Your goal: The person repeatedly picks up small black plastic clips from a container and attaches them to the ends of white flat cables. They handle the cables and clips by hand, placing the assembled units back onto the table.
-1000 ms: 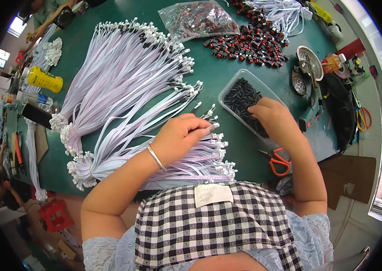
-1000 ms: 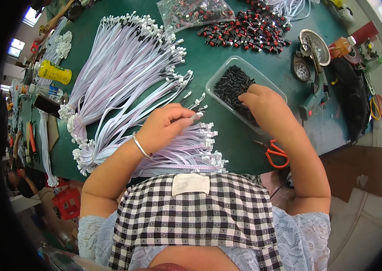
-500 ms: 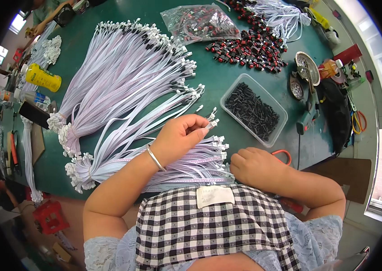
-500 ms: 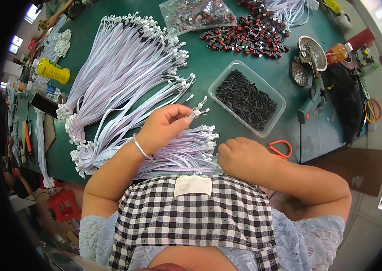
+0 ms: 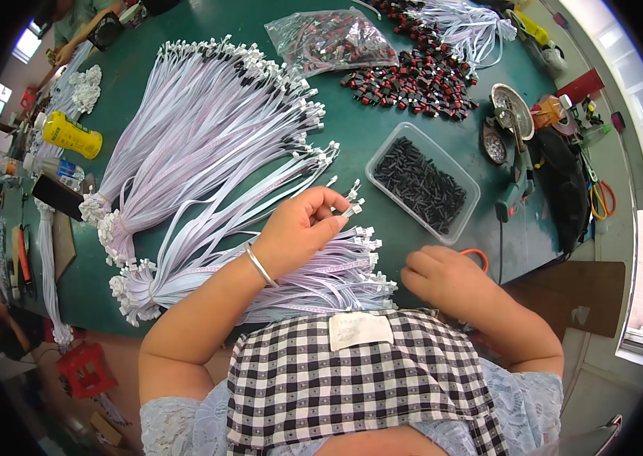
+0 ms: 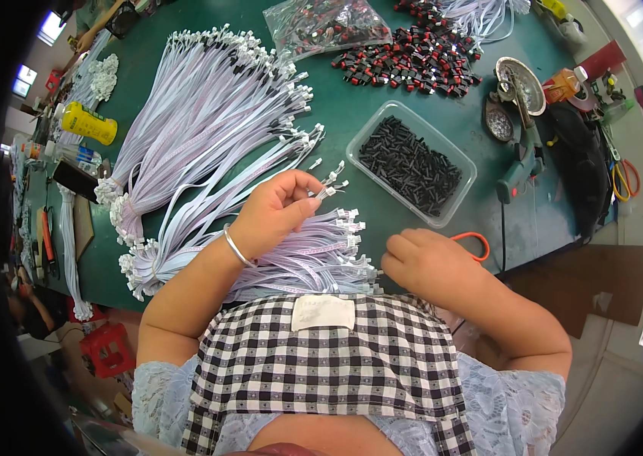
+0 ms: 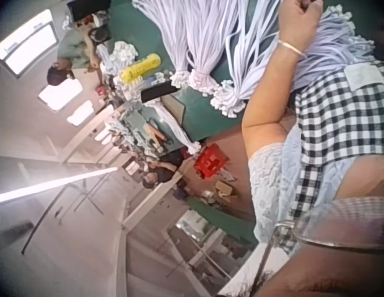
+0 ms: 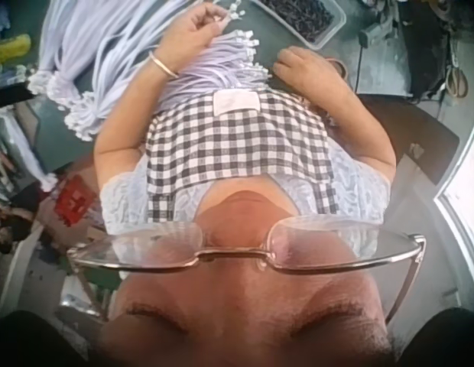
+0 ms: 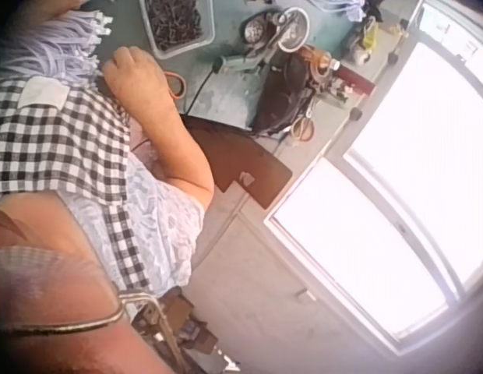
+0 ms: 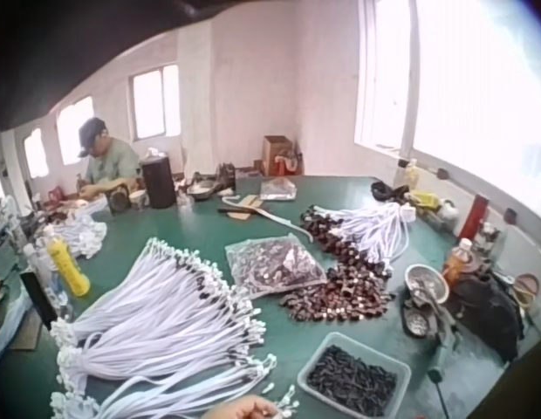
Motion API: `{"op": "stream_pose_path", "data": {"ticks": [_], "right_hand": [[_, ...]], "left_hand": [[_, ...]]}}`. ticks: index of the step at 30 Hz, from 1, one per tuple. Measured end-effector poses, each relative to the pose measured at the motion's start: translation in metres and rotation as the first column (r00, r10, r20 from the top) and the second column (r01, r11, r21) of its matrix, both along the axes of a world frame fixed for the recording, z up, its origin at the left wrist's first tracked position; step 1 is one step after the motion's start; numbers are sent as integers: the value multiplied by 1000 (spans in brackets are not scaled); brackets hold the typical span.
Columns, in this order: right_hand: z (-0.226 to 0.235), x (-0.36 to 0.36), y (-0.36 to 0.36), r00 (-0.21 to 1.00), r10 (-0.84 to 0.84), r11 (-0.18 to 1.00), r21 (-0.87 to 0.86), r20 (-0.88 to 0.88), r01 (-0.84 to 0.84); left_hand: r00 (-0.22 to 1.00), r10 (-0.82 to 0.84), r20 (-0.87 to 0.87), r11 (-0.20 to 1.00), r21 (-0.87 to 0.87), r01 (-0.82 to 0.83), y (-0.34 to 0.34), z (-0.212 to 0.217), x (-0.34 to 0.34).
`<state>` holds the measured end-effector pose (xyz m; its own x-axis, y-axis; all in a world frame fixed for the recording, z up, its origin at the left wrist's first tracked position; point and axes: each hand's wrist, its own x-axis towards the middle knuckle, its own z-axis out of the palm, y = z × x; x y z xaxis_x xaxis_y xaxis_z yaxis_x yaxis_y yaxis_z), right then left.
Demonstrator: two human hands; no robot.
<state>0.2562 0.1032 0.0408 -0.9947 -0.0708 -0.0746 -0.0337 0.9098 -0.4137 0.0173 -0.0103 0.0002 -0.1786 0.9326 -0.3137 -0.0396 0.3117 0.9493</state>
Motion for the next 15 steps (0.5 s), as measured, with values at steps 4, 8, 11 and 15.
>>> {"op": "stream_pose_path", "data": {"ticks": [4,8,11,15], "right_hand": [[-1,12,-3,968,179,982,-95,177,-164],[-28,20,4,988,135,825,-561,71,-72],[-32,23,-2,962,-37,714,-666,271,215],[-23,13,6,982,-184,868,-462,39,181]], "left_hand": [[1000,-2,-21,1000,10,2,-1,-2,-1],[1000,-10,-27,1000,16,11,-1,1,0],[999,-14,-34,1000,11,14,-1,1,0],[999,-11,-45,1000,22,12,-1,4,0]]}}
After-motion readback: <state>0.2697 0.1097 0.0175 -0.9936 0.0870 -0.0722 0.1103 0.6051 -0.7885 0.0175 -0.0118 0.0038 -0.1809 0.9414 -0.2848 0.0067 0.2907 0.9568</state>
